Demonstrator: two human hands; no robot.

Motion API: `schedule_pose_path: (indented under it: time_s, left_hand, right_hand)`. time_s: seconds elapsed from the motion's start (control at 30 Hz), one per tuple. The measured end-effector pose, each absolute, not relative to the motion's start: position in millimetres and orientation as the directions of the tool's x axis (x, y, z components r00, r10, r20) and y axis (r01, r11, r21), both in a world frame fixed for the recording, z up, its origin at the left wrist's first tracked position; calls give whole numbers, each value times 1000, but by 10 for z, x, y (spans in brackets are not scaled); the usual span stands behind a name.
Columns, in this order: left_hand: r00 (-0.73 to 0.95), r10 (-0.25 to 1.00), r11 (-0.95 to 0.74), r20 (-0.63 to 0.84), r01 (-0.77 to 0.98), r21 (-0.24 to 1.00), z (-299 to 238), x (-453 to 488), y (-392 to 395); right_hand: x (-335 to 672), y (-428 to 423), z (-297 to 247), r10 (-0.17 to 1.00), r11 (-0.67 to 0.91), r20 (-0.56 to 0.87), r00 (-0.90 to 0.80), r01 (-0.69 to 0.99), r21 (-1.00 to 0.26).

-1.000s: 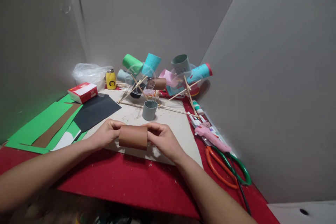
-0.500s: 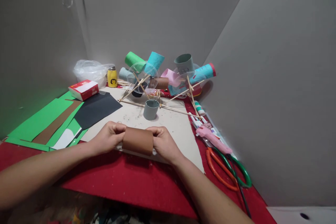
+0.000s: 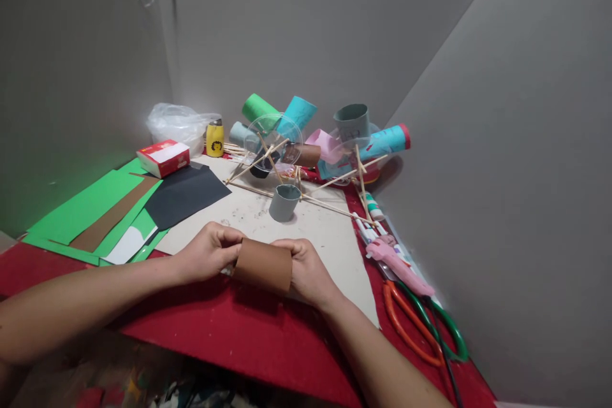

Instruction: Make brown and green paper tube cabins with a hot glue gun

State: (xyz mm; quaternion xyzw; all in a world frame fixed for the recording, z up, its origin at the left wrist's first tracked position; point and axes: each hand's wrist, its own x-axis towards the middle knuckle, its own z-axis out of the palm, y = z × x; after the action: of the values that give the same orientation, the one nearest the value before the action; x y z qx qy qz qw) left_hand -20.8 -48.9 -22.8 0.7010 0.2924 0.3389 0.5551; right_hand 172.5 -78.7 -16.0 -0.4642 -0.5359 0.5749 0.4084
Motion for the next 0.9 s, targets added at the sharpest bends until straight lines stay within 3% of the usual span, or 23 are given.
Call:
schedule_pose_path:
  time_s: [0.4, 0.6, 0.7, 0.9]
  left_hand:
    - [546, 827, -89, 135, -109, 990, -153, -178, -420]
    - [350, 916, -166, 198, -119, 979, -40, -219, -465]
    - [426, 885, -130, 185, -156, 979, 18, -230, -518]
    - [620, 784, 97, 29, -169, 981, -64, -187, -558]
  right_hand:
    - [1838, -760, -153, 983, 89, 75, -169, 74, -993]
    - [1889, -712, -155, 974, 225, 221, -43, 122, -967]
    - [1902, -689, -161, 969, 245, 245, -21, 164, -955]
    - [1847, -690, -169, 961, 274, 273, -30, 183, -944]
